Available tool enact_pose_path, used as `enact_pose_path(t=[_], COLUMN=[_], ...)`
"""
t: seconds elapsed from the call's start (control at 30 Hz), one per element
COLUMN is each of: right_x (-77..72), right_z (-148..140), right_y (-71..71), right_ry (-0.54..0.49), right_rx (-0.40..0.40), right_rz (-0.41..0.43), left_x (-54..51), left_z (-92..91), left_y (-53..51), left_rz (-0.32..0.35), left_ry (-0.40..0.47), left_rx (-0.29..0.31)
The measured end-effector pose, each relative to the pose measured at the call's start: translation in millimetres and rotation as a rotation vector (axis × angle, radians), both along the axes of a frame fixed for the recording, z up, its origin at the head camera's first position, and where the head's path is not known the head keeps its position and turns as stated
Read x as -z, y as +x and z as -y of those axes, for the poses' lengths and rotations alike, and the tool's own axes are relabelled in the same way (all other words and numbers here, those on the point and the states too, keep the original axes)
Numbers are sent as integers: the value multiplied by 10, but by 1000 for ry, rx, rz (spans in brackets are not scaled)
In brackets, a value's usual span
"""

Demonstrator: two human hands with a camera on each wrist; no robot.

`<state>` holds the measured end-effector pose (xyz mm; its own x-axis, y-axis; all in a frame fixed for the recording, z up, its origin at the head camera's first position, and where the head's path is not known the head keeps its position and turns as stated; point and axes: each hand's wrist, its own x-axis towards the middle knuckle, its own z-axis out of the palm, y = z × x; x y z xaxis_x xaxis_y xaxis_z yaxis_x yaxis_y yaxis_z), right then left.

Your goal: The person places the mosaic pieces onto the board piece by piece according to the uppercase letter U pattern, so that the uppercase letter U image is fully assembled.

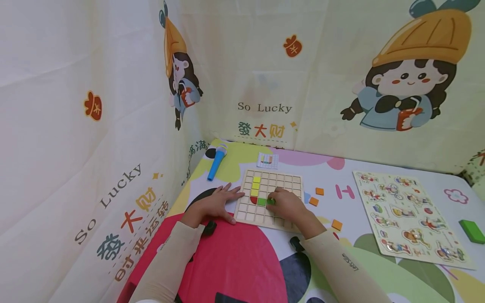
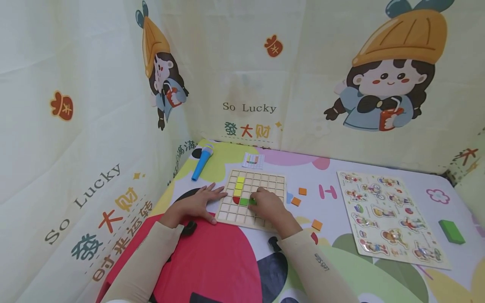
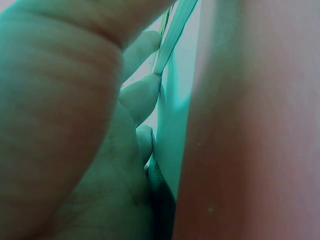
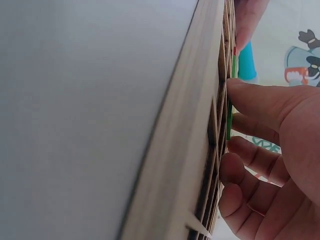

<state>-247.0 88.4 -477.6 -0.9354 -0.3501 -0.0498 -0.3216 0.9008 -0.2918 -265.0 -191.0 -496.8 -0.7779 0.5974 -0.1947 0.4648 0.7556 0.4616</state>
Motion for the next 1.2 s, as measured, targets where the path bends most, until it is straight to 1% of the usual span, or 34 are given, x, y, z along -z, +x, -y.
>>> enact_pose_path(t=[0.3, 0.63, 0.87, 0.93, 1.1, 1.2], right_x=[3, -27, -14, -17, -42, -65], right_z=[-107, -257, -472, -550, -746, -864], right_y=[21, 85, 158, 189, 246, 266], right_ry=[-27, -58, -82, -88, -120, -133], right_rx=[-2, 5, -32, -40, -90, -106], right_rz=[-6, -7, -26, -39, -60, -55], left_x=[0, 25, 62, 67, 63, 46], left_z=[3, 10, 6, 4, 0, 2], left_y=[4, -14, -34, -35, -37, -33], left_rz=[6, 6, 2, 4, -7, -7], left_ry=[12, 39, 6, 11, 10, 6], left_rx=[8, 13, 22, 22, 20, 21])
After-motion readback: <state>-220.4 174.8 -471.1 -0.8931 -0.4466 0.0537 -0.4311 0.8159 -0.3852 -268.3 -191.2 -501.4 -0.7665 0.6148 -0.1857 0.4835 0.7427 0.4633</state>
